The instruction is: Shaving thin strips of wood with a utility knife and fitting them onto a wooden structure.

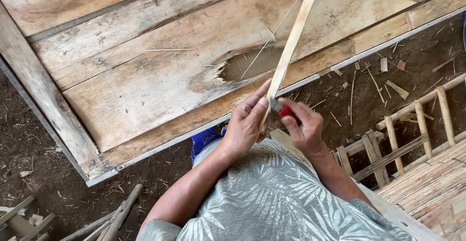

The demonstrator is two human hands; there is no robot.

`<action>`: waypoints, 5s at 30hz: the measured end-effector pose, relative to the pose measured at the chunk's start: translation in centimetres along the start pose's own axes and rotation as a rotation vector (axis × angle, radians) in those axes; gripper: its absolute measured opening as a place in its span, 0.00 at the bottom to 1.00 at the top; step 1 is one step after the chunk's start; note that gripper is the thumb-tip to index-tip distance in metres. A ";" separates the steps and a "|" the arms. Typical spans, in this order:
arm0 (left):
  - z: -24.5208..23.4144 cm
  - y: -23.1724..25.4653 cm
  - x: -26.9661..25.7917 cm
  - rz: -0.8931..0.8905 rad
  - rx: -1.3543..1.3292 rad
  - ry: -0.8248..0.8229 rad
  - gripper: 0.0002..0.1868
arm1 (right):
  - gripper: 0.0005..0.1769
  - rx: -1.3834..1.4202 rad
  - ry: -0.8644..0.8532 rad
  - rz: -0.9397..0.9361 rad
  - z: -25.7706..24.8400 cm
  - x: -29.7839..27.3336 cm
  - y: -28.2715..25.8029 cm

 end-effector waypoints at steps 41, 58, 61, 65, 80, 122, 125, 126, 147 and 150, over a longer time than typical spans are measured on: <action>-1.7 -0.3 -1.6 -0.104 0.016 -0.069 0.25 | 0.25 -0.006 0.119 0.042 -2.2 4.4 1.3; -2.7 -0.2 -2.3 -0.093 0.016 -0.035 0.25 | 0.26 0.011 0.027 0.025 0.6 1.7 0.6; -2.6 -0.3 -2.8 -0.094 0.036 -0.062 0.25 | 0.24 0.002 0.096 0.098 -0.2 2.2 1.3; -2.7 -0.5 -3.2 -0.119 0.029 -0.073 0.25 | 0.23 -0.002 0.129 0.116 -2.0 3.1 2.3; -3.7 -0.9 -3.9 -0.178 0.025 -0.064 0.26 | 0.24 -0.081 0.169 0.100 -1.7 2.6 3.2; -11.0 2.2 -5.0 -0.676 -0.046 0.056 0.28 | 0.14 -0.345 0.219 -0.032 -11.3 11.1 4.9; -12.5 2.6 -3.7 -0.594 -0.205 0.001 0.25 | 0.16 -0.457 -0.069 -0.181 -9.5 11.2 6.6; -13.0 3.0 -3.5 -0.522 -0.191 -0.026 0.23 | 0.25 -0.479 -0.097 -0.242 -8.8 11.0 8.2; -7.2 -8.6 8.0 -0.151 0.127 -0.038 0.20 | 0.10 0.566 0.221 0.720 2.2 18.8 1.3; -5.7 -5.0 7.9 -0.101 0.062 0.092 0.17 | 0.10 0.624 0.291 0.753 2.1 20.8 0.0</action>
Point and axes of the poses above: each hand's wrist, its own x-axis towards the middle knuckle, its own z-axis out of the palm, y = z × x, the point moved 3 cm from there along x, towards the middle knuckle, and after that the axes turned 14 degrees about -x, right-handed, at the moved point
